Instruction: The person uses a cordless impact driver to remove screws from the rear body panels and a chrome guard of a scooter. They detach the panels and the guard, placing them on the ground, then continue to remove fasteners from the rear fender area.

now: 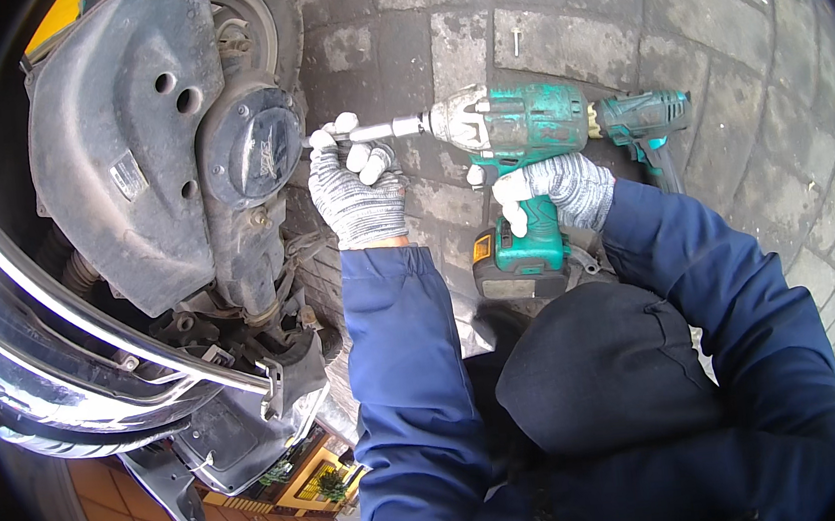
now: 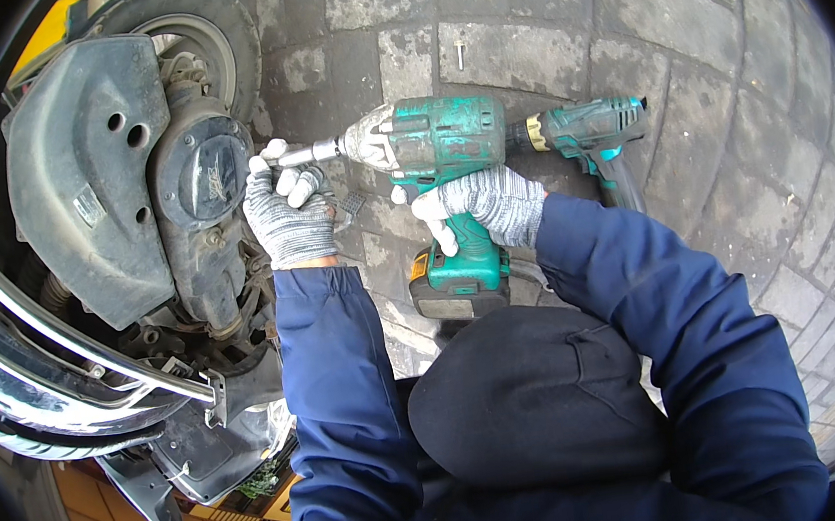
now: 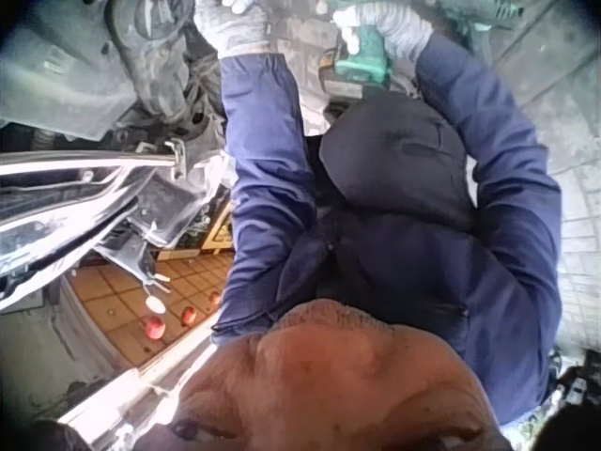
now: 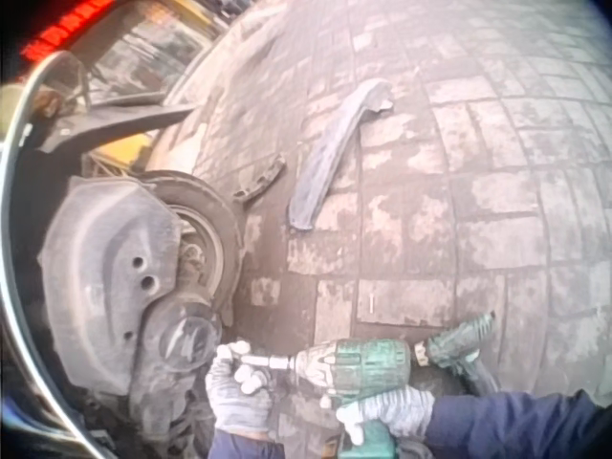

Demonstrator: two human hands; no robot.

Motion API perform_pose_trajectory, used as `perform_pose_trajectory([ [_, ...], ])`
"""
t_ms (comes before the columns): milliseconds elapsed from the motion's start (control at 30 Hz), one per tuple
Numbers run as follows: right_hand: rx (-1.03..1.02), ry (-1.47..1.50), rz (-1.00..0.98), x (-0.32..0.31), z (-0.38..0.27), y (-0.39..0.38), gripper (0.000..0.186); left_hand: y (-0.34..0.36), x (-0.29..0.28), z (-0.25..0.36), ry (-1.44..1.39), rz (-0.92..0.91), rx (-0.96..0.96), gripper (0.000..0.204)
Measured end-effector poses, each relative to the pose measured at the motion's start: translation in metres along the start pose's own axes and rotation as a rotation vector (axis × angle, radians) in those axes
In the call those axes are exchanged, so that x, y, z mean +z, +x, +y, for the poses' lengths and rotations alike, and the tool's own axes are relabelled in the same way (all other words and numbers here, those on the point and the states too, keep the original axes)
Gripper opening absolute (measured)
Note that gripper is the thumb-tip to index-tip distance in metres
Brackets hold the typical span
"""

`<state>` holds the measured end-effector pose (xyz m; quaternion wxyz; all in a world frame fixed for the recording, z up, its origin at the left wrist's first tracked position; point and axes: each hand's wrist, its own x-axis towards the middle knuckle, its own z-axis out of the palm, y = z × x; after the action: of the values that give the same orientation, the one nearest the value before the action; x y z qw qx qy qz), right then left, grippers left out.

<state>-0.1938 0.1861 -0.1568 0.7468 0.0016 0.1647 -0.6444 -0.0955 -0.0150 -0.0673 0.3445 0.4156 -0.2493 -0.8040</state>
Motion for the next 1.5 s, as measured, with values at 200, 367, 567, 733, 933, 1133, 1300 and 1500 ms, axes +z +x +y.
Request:
perform_pose_trajectory([
  [200, -0.103, -0.273, 0.074, 0.007, 0.017, 0.007, 0.026, 0.009, 0.002, 0.008, 0.292, 0.187, 0.032, 0.017],
  [367, -0.108, -0.233, 0.115, -0.001, 0.025, 0.015, 0.031, 0.028, -0.008, 0.008, 0.138, -0.045, -0.102, 0.018],
  [567, -0.104, -0.001, 0.095, 0.003, 0.03, 0.025, 0.029, 0.046, -0.021, 0.003, 0.156, -0.069, -0.08, 0.022],
  [733, -0.129, -0.022, 0.102, 0.008, 0.032, 0.034, 0.03, 0.049, -0.025, -0.003, 0.159, -0.17, -0.093, 0.02],
  [933, -0.181, 0.008, 0.162, 0.015, 0.032, 0.068, 0.031, 0.068, -0.025, -0.001, 0.227, -0.165, -0.082, 0.024],
  [1133, -0.183, -0.098, 0.166, 0.024, 0.027, 0.109, 0.016, 0.084, -0.012, 0.008, 0.307, 0.003, 0.012, 0.025],
  [1300, -0.174, -0.314, 0.144, 0.025, 0.019, 0.122, 0.014, 0.088, -0.009, 0.0, 0.288, 0.08, 0.123, 0.031],
  [1500, -0.363, -0.905, 0.168, 0.012, 0.019, 0.122, 0.029, 0.093, -0.02, 0.005, 0.049, -0.019, 0.029, 0.025],
])
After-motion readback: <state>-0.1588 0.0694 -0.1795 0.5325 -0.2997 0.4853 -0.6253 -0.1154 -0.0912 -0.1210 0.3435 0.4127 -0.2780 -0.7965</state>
